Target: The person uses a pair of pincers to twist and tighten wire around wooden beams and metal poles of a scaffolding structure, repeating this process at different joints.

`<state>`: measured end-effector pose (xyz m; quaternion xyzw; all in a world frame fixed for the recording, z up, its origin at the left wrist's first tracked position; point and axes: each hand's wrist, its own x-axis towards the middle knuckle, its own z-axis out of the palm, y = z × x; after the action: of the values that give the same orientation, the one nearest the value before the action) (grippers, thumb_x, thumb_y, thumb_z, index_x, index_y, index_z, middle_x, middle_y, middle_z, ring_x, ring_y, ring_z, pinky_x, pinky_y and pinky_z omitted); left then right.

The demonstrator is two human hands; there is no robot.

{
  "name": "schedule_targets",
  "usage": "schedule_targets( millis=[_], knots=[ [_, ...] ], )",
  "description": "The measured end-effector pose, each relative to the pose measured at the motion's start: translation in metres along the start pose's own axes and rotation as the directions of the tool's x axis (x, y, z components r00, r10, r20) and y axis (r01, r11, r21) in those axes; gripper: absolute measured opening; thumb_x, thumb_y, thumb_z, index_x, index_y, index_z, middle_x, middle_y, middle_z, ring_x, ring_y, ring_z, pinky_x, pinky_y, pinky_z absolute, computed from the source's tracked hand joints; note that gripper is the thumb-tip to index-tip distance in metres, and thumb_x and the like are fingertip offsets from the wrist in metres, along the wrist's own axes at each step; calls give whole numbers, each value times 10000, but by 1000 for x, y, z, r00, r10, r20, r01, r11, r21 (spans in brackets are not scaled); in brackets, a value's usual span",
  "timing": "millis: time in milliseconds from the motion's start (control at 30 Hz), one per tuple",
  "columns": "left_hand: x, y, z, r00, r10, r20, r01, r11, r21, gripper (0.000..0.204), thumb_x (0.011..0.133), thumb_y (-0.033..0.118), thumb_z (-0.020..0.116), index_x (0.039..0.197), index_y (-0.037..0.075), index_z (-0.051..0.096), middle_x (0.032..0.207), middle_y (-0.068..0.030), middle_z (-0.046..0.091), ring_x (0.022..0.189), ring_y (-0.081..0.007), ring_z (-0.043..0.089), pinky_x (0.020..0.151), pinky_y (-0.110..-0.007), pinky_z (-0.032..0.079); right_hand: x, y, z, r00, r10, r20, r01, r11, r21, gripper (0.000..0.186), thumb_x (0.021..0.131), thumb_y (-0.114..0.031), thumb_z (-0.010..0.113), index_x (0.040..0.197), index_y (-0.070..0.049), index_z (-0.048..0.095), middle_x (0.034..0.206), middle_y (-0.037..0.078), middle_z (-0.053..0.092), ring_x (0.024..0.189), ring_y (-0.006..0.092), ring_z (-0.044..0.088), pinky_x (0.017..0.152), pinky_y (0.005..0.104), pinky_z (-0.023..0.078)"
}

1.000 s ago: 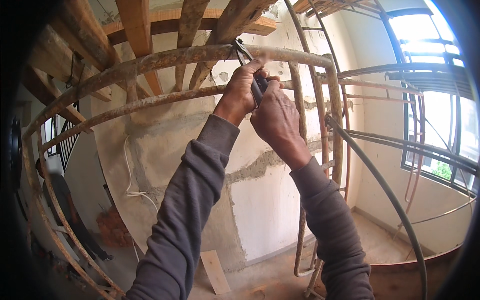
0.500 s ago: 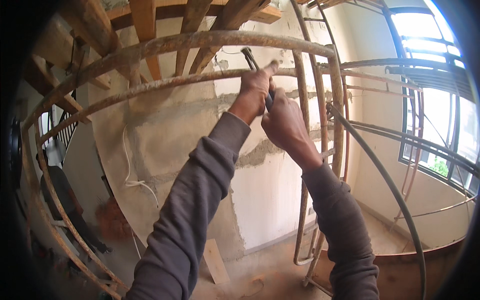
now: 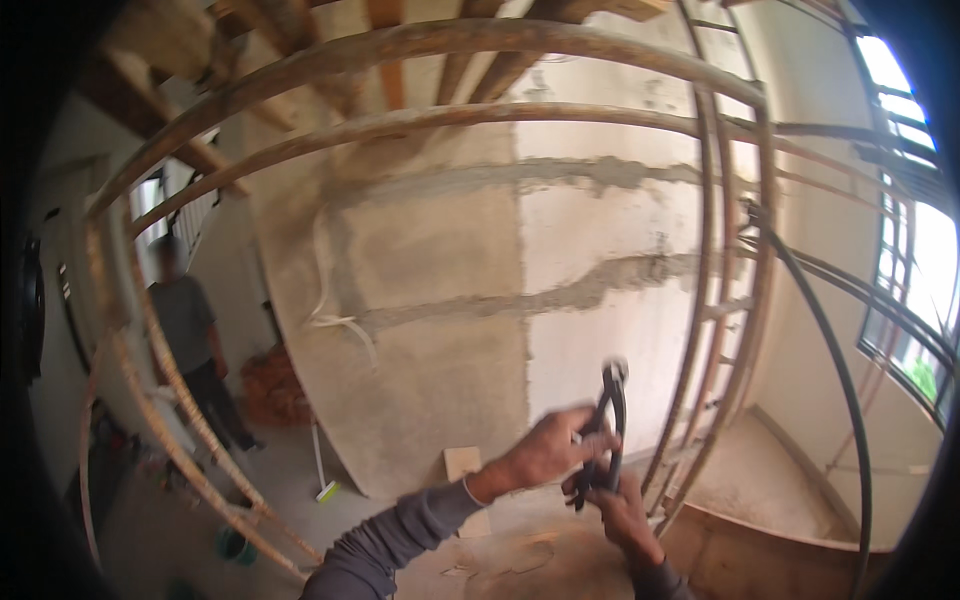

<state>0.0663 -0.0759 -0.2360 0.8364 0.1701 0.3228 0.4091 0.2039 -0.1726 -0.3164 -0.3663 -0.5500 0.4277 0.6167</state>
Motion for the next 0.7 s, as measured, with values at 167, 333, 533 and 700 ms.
schedule_targets(
  millis=[167, 333, 533, 700],
  knots=[
    [-91, -102, 21, 963, -261, 68, 269, 924, -270, 238, 1001, 212, 591, 926, -14, 594, 771, -17, 586, 718, -79, 558, 650, -294, 488, -54, 124, -6, 952, 295, 77, -283, 950, -134, 598, 696, -87, 598, 1277, 57, 589, 1033, 117, 651, 861, 212, 638, 749, 315, 526],
    [-167, -121, -2, 944, -301, -136, 296, 954, -53, 285, 1003, 254, 591, 948, -25, 571, 752, -55, 578, 726, -120, 550, 684, -329, 474, -52, 117, 28, 766, 524, 372, -528, 843, -102, 606, 769, -153, 587, 1351, 10, 542, 1206, 118, 659, 950, 196, 631, 807, 327, 520],
    [-198, -79, -49, 916, -256, -308, 299, 949, 101, 306, 1005, 268, 594, 927, -24, 545, 714, -72, 538, 699, -119, 513, 647, -333, 449, -18, 117, 85, 721, 254, 645, -526, 807, 269, 722, 770, -188, 659, 1418, 41, 437, 1209, 180, 635, 883, 219, 658, 729, 339, 566],
    [-206, -18, -79, 783, -68, -618, 139, 988, 67, 265, 988, 256, 620, 985, -7, 581, 801, -31, 592, 772, -94, 556, 714, -278, 483, 24, 68, 124, 571, 116, 813, -629, 698, 342, 835, 732, -158, 746, 1426, 109, 368, 1297, 321, 545, 970, 398, 682, 697, 404, 600]
  ],
)
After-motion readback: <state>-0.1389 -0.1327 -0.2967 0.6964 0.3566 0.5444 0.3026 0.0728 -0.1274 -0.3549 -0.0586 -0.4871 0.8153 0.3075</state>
